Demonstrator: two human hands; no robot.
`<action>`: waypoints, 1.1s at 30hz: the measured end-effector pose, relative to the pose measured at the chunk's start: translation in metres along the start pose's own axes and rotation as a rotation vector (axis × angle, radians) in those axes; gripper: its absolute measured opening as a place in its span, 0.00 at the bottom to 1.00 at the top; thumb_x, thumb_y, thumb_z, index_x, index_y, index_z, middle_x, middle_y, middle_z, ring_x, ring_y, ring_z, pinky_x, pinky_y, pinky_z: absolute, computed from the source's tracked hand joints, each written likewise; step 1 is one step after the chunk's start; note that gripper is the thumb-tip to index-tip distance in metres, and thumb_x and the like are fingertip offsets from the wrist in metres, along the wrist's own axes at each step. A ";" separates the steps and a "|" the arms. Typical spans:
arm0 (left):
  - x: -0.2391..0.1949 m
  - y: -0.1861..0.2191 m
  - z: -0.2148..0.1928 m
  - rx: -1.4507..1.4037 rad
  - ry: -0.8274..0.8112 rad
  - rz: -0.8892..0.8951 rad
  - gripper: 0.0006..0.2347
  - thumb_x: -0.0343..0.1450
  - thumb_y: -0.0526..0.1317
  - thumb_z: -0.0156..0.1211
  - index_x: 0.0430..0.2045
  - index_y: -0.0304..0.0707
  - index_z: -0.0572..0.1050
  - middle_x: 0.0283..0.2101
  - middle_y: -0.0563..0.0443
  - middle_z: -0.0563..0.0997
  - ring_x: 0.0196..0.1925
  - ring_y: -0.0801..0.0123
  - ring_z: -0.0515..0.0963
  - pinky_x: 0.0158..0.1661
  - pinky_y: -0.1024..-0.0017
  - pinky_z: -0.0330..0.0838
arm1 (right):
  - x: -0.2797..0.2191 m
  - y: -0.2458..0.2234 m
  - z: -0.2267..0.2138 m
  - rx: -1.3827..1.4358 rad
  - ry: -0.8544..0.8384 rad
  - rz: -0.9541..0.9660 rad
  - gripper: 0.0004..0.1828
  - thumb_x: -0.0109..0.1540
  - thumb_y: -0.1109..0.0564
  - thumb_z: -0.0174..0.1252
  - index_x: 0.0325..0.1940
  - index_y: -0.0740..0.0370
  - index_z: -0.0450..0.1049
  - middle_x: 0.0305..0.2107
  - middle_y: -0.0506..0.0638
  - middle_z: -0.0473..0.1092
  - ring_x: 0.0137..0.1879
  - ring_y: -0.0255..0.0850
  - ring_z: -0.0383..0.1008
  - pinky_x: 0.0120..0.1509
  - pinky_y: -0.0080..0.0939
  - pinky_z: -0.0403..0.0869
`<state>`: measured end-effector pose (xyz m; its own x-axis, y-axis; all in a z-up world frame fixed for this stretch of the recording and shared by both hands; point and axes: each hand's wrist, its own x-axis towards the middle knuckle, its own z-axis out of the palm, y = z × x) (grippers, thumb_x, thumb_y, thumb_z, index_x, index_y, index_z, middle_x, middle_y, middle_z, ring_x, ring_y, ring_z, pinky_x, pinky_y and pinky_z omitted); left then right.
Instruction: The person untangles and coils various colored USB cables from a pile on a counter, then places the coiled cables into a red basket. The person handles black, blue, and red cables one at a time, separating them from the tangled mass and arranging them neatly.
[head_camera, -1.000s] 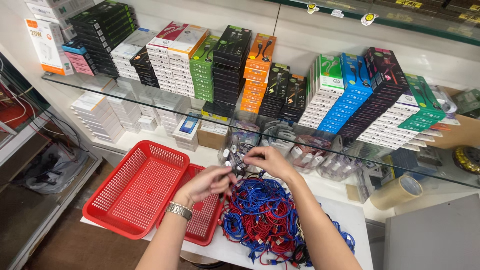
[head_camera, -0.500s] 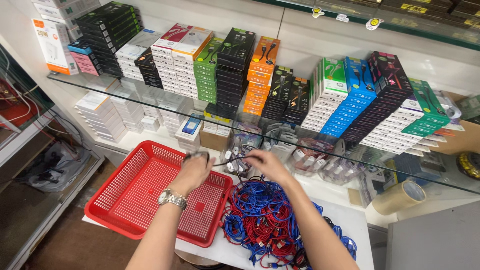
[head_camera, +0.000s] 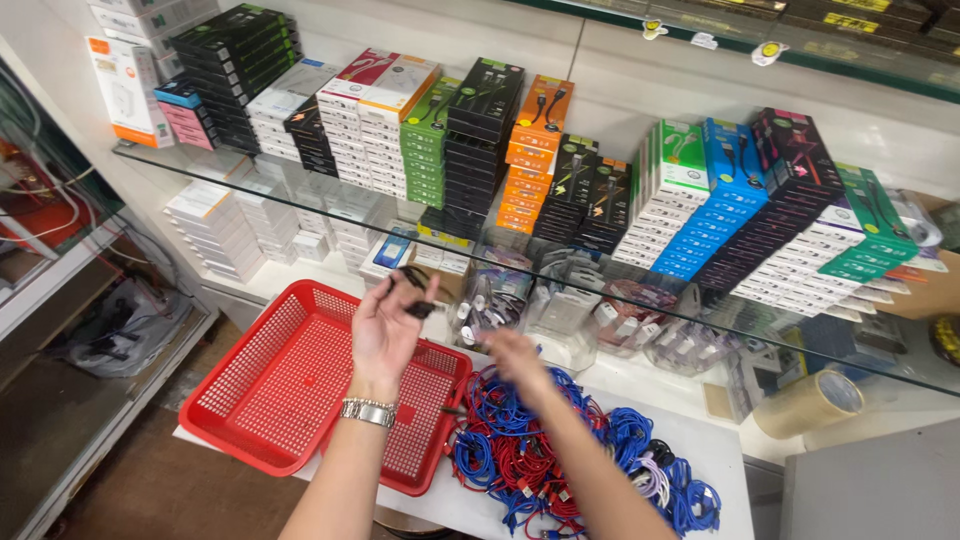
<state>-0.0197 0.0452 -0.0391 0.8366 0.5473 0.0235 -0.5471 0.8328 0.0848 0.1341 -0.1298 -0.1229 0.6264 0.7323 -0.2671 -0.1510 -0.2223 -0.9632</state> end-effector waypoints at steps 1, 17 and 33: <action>0.006 -0.005 0.006 0.063 0.102 0.076 0.09 0.79 0.38 0.42 0.35 0.33 0.71 0.23 0.53 0.75 0.32 0.65 0.79 0.69 0.54 0.63 | -0.015 0.010 0.021 -0.188 -0.102 -0.127 0.15 0.67 0.48 0.59 0.48 0.61 0.80 0.25 0.42 0.68 0.25 0.29 0.63 0.29 0.31 0.64; -0.036 0.012 -0.034 1.435 -0.185 -0.870 0.19 0.80 0.46 0.45 0.33 0.26 0.76 0.14 0.56 0.69 0.17 0.74 0.70 0.40 0.70 0.80 | -0.009 -0.061 -0.063 -0.294 -0.394 -0.156 0.14 0.65 0.54 0.61 0.53 0.62 0.79 0.32 0.46 0.77 0.35 0.31 0.73 0.36 0.31 0.70; -0.013 -0.054 -0.010 0.604 0.007 -0.075 0.10 0.79 0.40 0.45 0.37 0.31 0.72 0.17 0.60 0.63 0.20 0.76 0.64 0.48 0.69 0.75 | -0.045 0.024 0.013 0.554 -0.289 0.126 0.16 0.67 0.57 0.59 0.57 0.66 0.72 0.32 0.47 0.74 0.33 0.29 0.68 0.34 0.25 0.68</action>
<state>-0.0012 -0.0059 -0.0539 0.8709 0.4914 -0.0103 -0.3735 0.6753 0.6360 0.0921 -0.1597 -0.1342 0.3584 0.8834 -0.3020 -0.6316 -0.0087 -0.7752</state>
